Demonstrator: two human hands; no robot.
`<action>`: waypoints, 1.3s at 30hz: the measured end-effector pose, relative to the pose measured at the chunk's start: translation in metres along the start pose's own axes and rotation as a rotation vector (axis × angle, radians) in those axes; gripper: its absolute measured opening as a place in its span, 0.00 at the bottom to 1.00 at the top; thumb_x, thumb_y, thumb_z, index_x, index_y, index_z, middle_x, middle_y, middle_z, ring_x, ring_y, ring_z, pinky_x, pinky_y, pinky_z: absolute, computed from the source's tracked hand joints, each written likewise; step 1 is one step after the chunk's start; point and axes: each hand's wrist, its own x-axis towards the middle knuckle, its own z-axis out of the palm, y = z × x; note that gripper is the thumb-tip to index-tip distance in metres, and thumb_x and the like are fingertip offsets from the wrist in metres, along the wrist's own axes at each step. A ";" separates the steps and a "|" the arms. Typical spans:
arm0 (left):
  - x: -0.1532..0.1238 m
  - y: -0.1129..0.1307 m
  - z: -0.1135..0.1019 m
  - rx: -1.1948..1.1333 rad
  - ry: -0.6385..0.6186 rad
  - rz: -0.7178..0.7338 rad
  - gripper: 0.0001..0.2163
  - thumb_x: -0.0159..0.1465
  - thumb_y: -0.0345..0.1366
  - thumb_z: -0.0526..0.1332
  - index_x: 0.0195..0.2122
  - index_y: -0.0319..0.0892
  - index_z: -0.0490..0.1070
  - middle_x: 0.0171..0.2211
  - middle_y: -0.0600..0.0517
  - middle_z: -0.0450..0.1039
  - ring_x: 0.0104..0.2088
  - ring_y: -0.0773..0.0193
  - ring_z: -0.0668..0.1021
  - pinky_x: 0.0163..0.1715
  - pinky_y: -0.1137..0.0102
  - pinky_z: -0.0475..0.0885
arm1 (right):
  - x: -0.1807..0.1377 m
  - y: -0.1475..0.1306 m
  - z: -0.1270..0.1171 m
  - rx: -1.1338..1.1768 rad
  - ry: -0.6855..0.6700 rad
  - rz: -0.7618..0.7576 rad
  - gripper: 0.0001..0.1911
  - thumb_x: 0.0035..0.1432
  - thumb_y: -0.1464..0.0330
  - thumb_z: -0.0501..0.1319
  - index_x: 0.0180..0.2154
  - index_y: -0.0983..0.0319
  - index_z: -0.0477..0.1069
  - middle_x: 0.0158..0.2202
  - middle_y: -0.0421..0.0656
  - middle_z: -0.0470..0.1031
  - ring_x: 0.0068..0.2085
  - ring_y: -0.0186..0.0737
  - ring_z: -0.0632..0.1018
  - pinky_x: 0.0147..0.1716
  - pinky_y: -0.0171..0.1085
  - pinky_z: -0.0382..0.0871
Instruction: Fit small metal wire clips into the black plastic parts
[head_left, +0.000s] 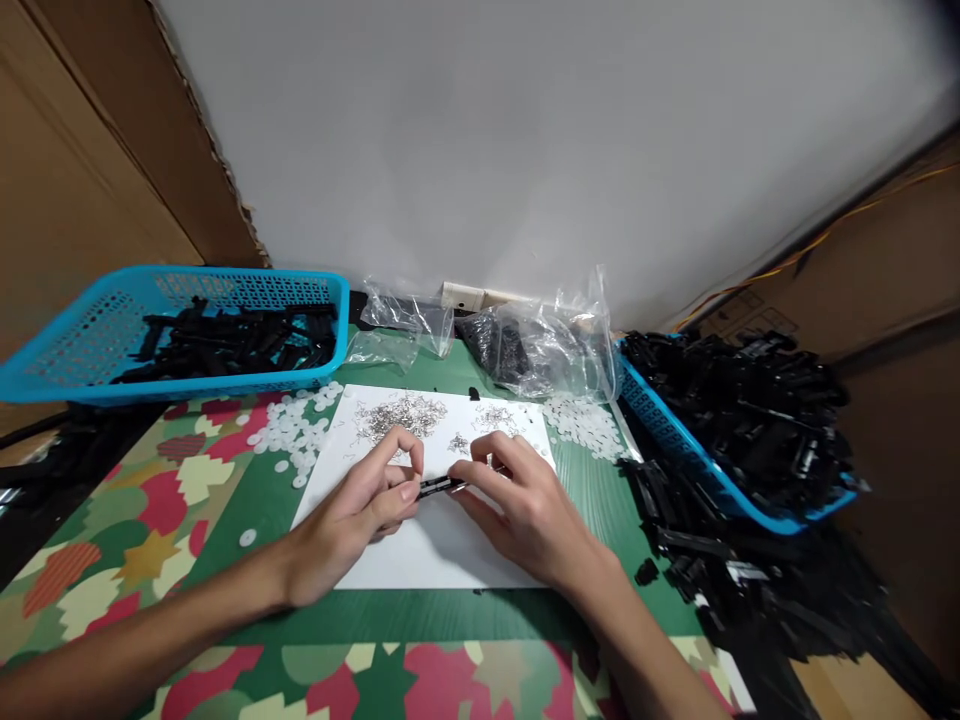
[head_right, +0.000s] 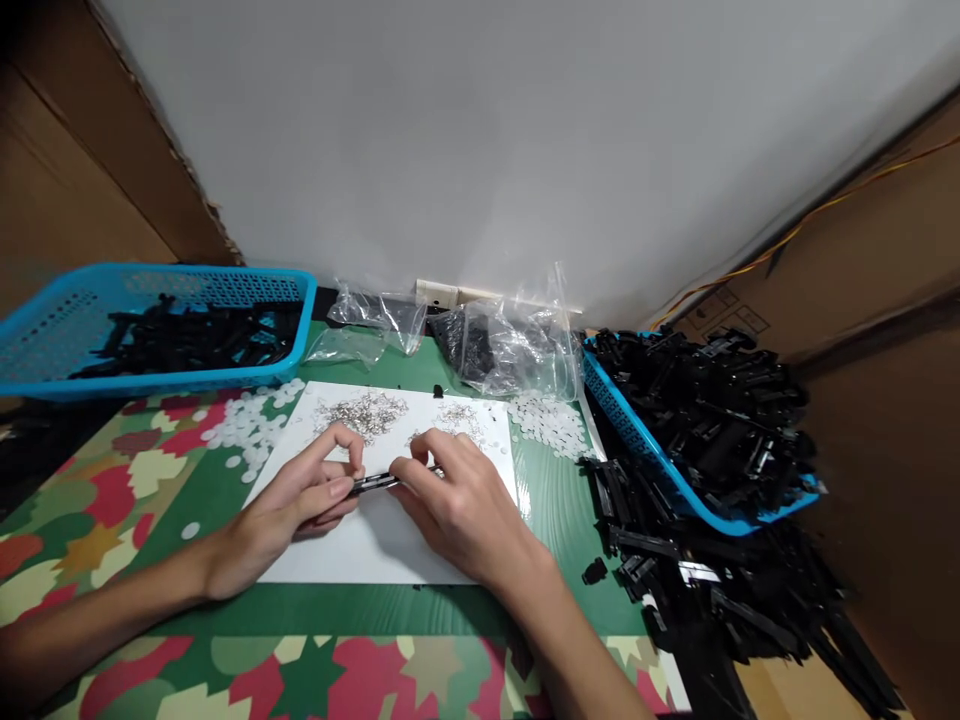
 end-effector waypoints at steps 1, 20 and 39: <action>0.000 -0.002 -0.002 -0.002 -0.020 0.015 0.13 0.76 0.51 0.56 0.46 0.48 0.58 0.26 0.61 0.55 0.25 0.69 0.54 0.25 0.73 0.50 | 0.000 0.000 0.000 0.018 -0.012 -0.009 0.07 0.74 0.71 0.59 0.47 0.62 0.76 0.40 0.47 0.76 0.36 0.38 0.71 0.37 0.38 0.65; -0.001 0.004 0.001 0.618 -0.148 0.181 0.15 0.79 0.42 0.49 0.44 0.43 0.73 0.28 0.54 0.68 0.27 0.65 0.69 0.32 0.68 0.63 | -0.134 0.011 -0.069 -0.456 0.235 1.006 0.18 0.61 0.49 0.65 0.34 0.56 0.79 0.28 0.41 0.78 0.30 0.45 0.77 0.32 0.41 0.66; -0.001 0.006 0.001 0.663 -0.214 0.162 0.17 0.80 0.42 0.48 0.45 0.43 0.75 0.24 0.54 0.69 0.25 0.64 0.71 0.32 0.67 0.64 | -0.148 0.015 -0.052 -0.505 0.173 1.021 0.21 0.64 0.48 0.62 0.33 0.56 0.81 0.27 0.45 0.79 0.28 0.49 0.74 0.32 0.43 0.64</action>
